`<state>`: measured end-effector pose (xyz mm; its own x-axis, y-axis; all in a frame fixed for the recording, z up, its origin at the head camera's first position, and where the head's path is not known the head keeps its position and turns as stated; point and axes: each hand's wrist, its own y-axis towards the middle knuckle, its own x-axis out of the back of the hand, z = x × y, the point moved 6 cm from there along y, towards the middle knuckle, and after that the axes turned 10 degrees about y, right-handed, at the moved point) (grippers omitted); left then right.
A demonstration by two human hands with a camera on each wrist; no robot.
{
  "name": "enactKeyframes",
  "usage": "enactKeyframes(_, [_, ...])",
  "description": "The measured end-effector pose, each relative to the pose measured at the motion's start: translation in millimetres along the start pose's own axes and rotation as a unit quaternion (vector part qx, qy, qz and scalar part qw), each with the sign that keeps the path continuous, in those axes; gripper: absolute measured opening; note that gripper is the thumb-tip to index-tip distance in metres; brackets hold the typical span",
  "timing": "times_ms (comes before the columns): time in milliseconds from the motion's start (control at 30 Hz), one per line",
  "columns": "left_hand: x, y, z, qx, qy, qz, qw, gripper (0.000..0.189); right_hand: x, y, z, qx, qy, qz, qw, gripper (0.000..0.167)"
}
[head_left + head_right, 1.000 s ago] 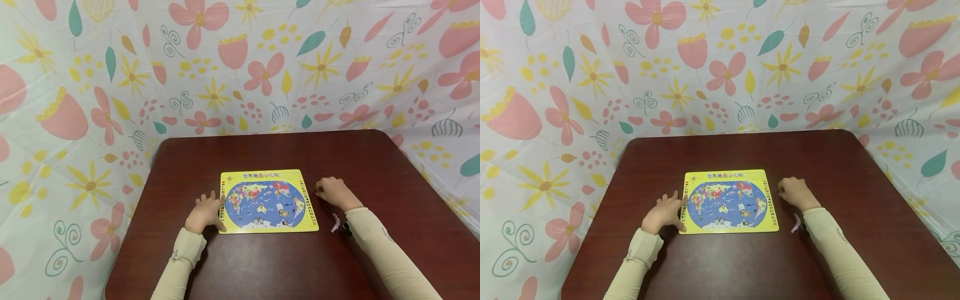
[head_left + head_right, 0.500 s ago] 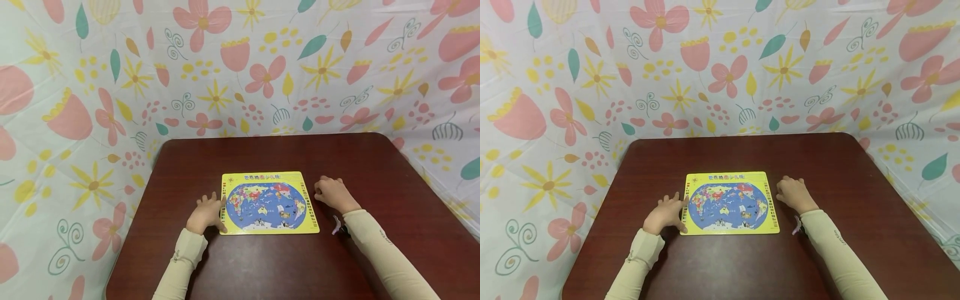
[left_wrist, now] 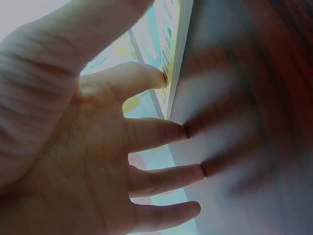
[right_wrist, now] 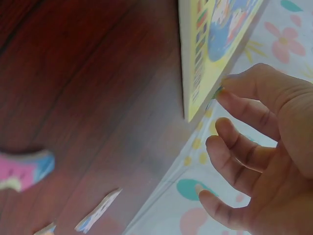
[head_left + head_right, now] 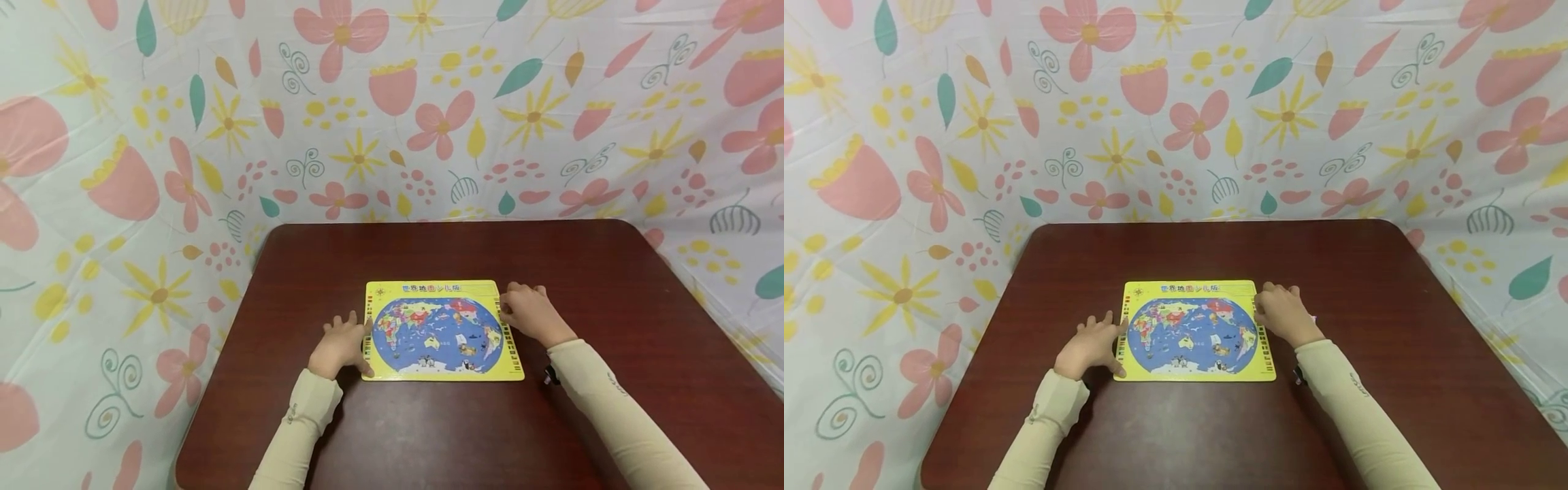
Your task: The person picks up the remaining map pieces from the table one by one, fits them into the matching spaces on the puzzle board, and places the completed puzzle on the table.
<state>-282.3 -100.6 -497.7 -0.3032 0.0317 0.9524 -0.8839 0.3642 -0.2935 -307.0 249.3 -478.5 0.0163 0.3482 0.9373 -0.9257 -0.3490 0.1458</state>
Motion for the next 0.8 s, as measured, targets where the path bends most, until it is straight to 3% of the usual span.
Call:
enactKeyframes(267, [-1.7,0.6,0.5,0.007,0.009,-0.006,0.9999,0.108,-8,11.3,21,0.011,0.006,0.023,0.9997,0.008])
enactKeyframes(800, [1.3,-1.6,-1.6,0.009,0.011,-0.006,0.9999,0.107,-23,33.3,51,0.044,0.03,0.053,0.9972,0.031])
